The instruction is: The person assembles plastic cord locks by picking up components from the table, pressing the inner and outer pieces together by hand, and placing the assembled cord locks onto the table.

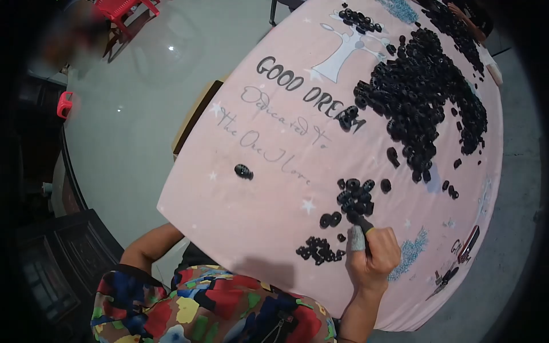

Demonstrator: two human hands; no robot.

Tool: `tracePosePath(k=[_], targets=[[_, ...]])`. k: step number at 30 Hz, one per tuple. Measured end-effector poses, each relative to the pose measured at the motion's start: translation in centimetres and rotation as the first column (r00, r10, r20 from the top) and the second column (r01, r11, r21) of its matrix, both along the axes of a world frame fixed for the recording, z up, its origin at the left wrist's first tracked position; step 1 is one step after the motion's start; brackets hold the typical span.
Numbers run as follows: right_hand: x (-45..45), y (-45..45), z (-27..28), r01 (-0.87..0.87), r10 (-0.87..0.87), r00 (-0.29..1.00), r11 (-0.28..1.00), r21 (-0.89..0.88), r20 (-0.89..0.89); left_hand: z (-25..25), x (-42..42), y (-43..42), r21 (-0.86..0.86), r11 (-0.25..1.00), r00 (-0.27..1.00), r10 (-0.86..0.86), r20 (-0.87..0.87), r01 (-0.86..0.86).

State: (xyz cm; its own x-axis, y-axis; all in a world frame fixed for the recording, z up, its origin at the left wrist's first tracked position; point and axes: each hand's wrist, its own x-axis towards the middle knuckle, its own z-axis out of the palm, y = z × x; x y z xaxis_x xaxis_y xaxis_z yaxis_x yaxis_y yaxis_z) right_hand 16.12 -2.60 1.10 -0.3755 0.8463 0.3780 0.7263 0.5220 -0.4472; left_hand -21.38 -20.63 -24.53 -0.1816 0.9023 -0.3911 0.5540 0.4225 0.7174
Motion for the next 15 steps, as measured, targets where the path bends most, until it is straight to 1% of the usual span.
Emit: tracePosePath(k=[4, 7, 11, 15], targets=[[-0.1, 0.1, 0.0, 0.046, -0.045, 0.999, 0.997, -0.069, 0.015, 0.3, -1.0, 0.2, -0.045, 0.999, 1.0, -0.013, 0.011, 0.013], [0.3, 0.2, -0.3, 0.014, -0.012, 0.999, 0.998, -0.061, 0.03, -0.3, -1.2, 0.4, -0.061, 0.998, 1.0, -0.023, 0.016, 0.024], [-0.1, 0.3, -0.2, 0.028, -0.026, 0.999, 0.996, -0.082, 0.031, -0.6, -1.4, 0.8, -0.08, 0.996, 0.999, -0.024, 0.031, 0.027], [-0.1, 0.0, 0.4, -0.005, 0.013, 0.997, 0.995, -0.102, 0.08, -1.0, -1.3, 1.1, -0.064, 0.997, 0.999, -0.03, 0.035, 0.033]])
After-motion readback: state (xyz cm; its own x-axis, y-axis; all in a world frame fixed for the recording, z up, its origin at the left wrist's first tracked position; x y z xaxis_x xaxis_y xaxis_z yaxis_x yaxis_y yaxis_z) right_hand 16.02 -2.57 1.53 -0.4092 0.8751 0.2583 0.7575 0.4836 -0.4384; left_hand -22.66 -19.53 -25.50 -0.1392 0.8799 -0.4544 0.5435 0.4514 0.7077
